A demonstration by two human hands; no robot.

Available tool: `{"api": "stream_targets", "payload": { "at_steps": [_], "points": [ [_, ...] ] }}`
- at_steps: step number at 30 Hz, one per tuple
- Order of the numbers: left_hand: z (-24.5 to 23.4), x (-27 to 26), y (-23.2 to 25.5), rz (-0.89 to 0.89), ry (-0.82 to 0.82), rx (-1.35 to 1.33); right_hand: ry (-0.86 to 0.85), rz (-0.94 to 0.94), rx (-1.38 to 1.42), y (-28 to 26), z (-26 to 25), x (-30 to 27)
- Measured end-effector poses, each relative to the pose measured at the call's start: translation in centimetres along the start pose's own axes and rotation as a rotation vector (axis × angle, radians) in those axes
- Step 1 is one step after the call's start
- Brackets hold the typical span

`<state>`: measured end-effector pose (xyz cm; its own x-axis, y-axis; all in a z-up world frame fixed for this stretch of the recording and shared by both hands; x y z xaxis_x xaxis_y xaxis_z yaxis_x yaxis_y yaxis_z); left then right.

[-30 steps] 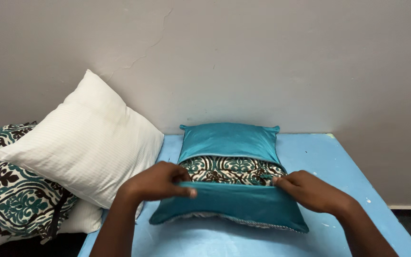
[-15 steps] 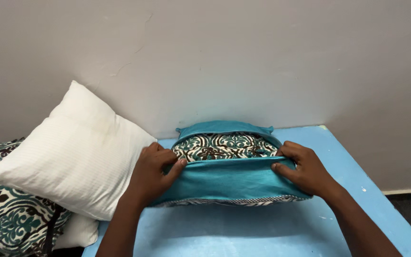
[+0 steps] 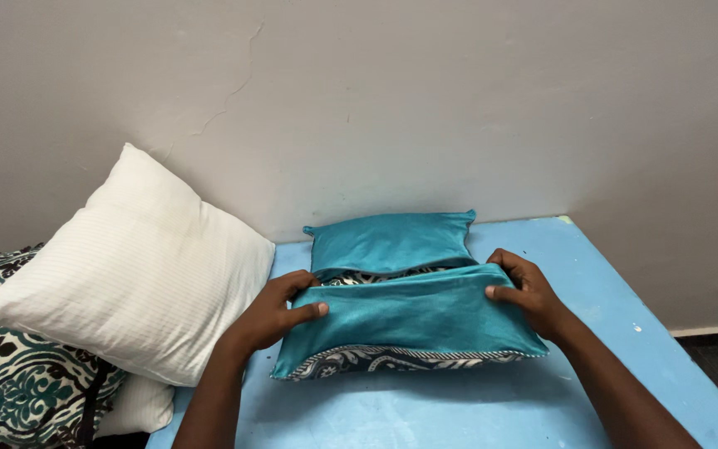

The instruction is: The person inserts a pillow into a teal pillowcase, smooths it, and flips it to show the patterned side. They repeat the process with a second pillow, inserting it into a patterned case and adjusting it on the table.

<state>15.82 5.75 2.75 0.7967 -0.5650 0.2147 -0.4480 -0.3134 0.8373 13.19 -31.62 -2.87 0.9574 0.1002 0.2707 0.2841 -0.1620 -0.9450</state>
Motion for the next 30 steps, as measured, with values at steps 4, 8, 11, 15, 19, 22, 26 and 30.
{"api": "stream_targets", "payload": {
  "at_steps": [4,8,11,15,19,22,26,30],
  "points": [
    [1.0,-0.3,1.0,-0.008,-0.094,-0.062,-0.156,-0.106,-0.158,-3.8,2.4,-0.7],
    [3.2,0.0,3.1,-0.095,-0.042,-0.189,-0.164,-0.063,-0.316,-5.6,3.9,-1.5],
    [2.0,-0.2,6.2,0.029,0.17,0.151,0.146,-0.406,-0.638,-10.1,3.4,-2.4],
    [0.6,-0.7,8.6,0.211,0.355,0.492,0.448,-0.463,-0.772,-11.2,2.4,-3.0],
    [-0.1,-0.3,5.8,0.144,0.281,0.341,0.217,-0.233,-0.509,-6.6,2.5,-0.6],
    [1.0,0.0,2.5,0.004,0.103,0.197,0.018,0.071,-0.396,-2.1,2.7,0.2],
    [2.9,0.5,0.4,-0.038,0.183,0.241,-0.298,0.119,-0.399,-1.8,3.6,-0.7],
    [5.4,0.7,-1.7,-0.042,0.196,-0.041,-0.527,0.336,-0.506,-2.9,3.0,-3.0]
  ]
}}
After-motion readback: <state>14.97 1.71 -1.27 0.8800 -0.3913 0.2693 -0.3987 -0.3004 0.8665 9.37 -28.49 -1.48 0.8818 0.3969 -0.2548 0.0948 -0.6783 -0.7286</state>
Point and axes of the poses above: each hand's wrist, its own x-axis towards the middle knuckle, its own z-axis out of the palm, y = z × x, the point moved 9 cm from there along x, towards the middle knuckle, and after that the axes turned 1 degree about -z, right-handed, at the moved point
